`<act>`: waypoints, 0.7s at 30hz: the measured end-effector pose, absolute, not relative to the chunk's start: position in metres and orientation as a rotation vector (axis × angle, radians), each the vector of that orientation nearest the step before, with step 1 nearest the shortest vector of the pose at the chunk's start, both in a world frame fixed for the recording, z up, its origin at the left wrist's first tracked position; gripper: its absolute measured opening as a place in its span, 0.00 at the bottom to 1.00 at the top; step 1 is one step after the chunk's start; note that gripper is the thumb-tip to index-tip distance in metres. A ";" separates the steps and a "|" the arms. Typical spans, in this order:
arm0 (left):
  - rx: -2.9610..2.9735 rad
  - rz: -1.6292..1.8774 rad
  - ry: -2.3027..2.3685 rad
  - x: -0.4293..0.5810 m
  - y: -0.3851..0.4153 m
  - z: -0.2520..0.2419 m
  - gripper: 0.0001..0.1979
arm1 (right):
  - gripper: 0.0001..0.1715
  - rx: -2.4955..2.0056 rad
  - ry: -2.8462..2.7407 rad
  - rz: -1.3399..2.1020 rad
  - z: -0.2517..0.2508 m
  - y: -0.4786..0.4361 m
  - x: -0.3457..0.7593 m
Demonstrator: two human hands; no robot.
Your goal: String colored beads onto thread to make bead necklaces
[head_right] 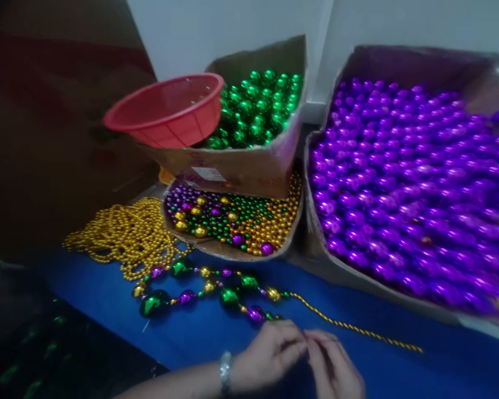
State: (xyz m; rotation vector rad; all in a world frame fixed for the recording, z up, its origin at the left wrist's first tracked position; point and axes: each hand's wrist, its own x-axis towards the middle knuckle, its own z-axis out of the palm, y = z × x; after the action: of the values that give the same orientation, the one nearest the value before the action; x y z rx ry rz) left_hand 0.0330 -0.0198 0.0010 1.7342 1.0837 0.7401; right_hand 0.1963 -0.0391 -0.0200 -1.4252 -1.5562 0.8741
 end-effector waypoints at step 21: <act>1.894 0.627 1.001 0.032 -0.018 0.007 0.12 | 0.09 -1.144 -0.712 1.234 0.065 -0.035 0.197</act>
State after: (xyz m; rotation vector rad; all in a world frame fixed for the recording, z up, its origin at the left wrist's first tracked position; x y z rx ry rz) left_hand 0.0317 -0.0177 0.0073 1.8938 1.0014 0.6274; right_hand 0.1965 -0.0346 0.0652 -1.1442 -0.7118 1.2342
